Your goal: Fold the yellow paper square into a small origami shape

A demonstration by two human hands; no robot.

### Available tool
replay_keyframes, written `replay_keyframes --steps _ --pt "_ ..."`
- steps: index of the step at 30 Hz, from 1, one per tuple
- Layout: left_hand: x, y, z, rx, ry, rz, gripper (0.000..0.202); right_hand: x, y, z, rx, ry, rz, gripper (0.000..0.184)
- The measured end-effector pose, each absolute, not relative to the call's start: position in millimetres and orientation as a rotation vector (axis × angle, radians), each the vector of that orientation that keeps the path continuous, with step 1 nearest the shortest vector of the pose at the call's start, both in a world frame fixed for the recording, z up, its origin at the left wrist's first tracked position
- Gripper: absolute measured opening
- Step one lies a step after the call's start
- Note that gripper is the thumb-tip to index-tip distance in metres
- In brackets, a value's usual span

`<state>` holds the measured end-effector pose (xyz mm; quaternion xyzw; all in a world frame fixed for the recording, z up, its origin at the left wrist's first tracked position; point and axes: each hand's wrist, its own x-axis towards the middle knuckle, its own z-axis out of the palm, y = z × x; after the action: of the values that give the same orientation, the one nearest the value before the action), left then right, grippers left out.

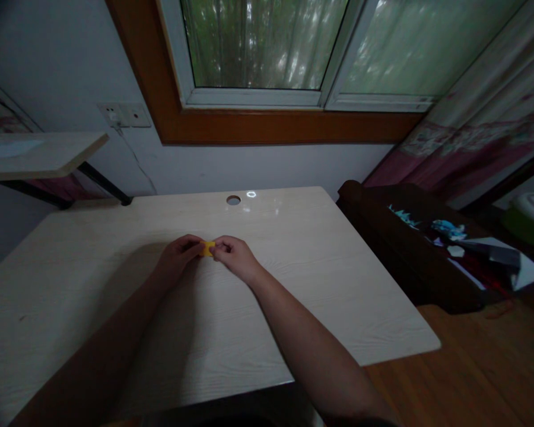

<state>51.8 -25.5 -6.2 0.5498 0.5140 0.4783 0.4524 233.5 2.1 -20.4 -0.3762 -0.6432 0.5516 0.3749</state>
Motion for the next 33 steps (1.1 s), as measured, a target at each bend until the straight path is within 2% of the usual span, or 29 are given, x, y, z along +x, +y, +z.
replay_keyframes --steps 7,20,33 --pt "51.3 -25.3 -10.5 1.328 1.282 1.178 0.024 231.9 3.1 -24.5 -0.940 -1.604 1.406 0.025" --pt "54.1 -28.9 -9.9 1.441 1.297 1.157 0.021 230.4 -0.9 -16.4 -1.023 -1.805 1.023 0.017" --pt "53.6 -29.7 -5.2 1.180 1.199 1.226 0.020 227.0 1.0 -20.0 -0.965 -1.497 1.299 0.014"
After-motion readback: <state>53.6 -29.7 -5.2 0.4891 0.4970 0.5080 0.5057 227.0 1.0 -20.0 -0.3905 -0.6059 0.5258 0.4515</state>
